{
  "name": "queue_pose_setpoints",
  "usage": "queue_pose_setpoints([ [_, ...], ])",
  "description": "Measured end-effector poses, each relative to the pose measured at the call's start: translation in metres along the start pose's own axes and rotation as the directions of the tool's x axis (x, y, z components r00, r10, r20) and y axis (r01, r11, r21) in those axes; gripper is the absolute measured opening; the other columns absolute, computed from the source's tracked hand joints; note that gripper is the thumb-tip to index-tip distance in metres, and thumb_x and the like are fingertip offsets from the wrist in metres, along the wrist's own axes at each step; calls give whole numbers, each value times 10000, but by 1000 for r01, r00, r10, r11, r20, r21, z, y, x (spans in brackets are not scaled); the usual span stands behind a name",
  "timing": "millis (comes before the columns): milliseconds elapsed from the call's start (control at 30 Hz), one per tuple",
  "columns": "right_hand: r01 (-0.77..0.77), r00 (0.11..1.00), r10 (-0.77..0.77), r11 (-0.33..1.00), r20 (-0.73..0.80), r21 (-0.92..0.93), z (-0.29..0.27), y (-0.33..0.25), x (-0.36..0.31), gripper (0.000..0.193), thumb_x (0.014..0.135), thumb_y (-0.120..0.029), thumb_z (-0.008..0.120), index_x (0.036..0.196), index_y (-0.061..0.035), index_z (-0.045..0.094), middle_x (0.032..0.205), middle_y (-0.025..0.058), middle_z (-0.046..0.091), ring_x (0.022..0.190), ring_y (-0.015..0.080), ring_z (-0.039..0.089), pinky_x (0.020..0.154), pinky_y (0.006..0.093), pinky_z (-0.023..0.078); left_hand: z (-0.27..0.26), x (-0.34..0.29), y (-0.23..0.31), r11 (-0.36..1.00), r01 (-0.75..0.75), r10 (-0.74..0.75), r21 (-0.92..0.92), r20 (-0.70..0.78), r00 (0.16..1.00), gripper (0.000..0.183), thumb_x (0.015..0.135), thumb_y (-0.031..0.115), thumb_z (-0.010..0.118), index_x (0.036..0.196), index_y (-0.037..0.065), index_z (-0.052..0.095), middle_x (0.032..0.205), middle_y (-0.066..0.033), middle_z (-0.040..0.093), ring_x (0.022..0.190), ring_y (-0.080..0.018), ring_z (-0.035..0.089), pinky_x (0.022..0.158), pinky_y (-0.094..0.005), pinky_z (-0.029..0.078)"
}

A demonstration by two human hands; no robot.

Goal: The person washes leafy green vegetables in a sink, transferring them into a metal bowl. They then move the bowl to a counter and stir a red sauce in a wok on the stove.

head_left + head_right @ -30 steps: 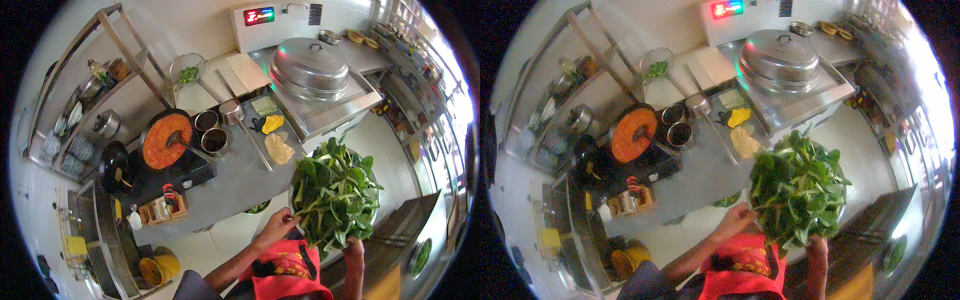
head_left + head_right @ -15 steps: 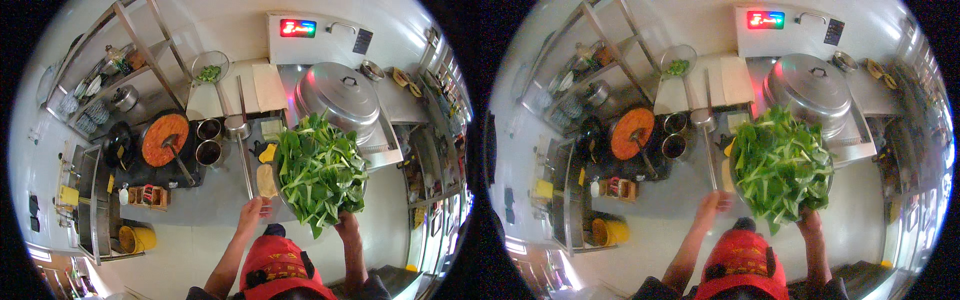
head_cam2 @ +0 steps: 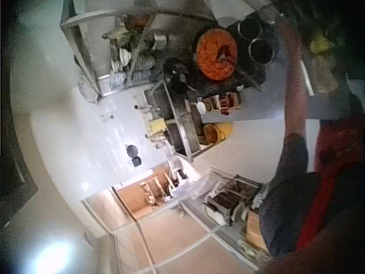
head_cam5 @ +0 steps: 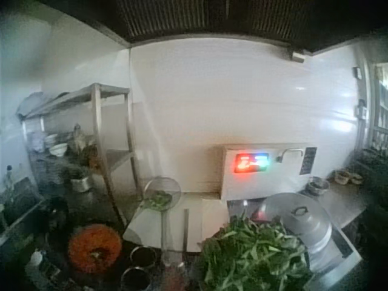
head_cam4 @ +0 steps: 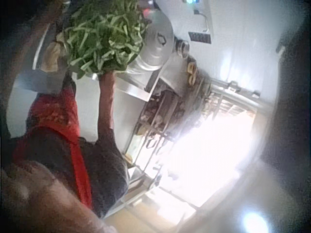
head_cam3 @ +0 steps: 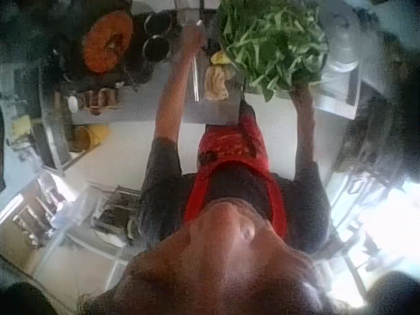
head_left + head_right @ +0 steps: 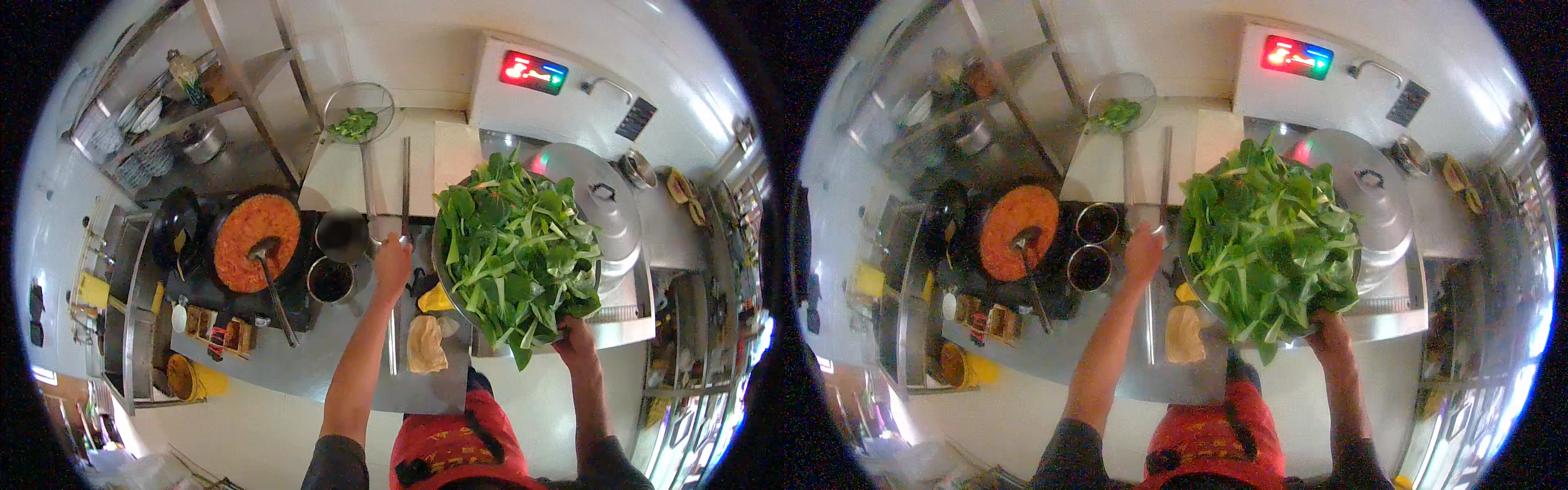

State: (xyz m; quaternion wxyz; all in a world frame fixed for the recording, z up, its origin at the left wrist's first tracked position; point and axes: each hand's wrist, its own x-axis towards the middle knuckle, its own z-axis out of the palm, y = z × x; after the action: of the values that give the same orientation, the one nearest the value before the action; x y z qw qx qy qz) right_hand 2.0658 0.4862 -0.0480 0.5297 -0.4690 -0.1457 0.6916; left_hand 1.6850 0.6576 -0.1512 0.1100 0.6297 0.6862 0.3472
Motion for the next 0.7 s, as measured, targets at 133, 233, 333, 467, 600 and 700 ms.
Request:
queue_pose_setpoints([
  [133,-54,997,56,998,50,-31,-2,-24,73,329,859,-62,551,1186,-54,571,1106,73,646,996,240,657,800,383,591,42,61,-17,988,-9,-11,153,133,991,226,910,149,651,1044,6,538,992,-212,642,902,-391,657,735,-476,544],
  [233,-64,998,64,997,16,-35,-1,-38,105,285,844,-76,568,1127,-59,592,1040,60,642,933,230,651,760,361,578,82,85,-20,957,49,-97,286,154,983,179,909,105,635,1039,18,548,992,-198,637,923,-369,659,758,-447,559],
  [333,-49,998,45,994,-38,-99,9,-54,124,259,796,-75,594,1055,-67,609,956,37,615,848,209,616,742,311,548,115,102,-21,913,74,-138,401,133,982,156,897,80,634,1017,26,550,989,-181,637,927,-334,665,776,-407,571],
  [467,-44,999,43,995,-18,-91,11,-69,139,243,768,-55,591,1011,-64,601,946,36,606,832,192,602,732,292,537,141,112,-25,855,99,-170,510,94,981,163,883,77,637,1007,29,543,997,-165,640,925,-307,671,790,-379,574],
  [600,-122,990,115,988,-76,-97,-8,-85,183,216,775,-49,595,989,-74,599,929,26,614,782,178,602,677,290,528,145,120,-22,875,84,-131,477,67,989,177,874,88,626,1015,20,542,988,-164,644,909,-323,678,783,-393,574],
  [700,-94,996,94,995,5,-12,-22,-81,207,214,776,-51,614,988,-78,610,893,18,625,721,172,601,594,290,511,126,125,-10,859,328,-405,394,130,905,184,880,118,600,1015,12,533,988,-197,659,911,-369,679,769,-439,565],
])
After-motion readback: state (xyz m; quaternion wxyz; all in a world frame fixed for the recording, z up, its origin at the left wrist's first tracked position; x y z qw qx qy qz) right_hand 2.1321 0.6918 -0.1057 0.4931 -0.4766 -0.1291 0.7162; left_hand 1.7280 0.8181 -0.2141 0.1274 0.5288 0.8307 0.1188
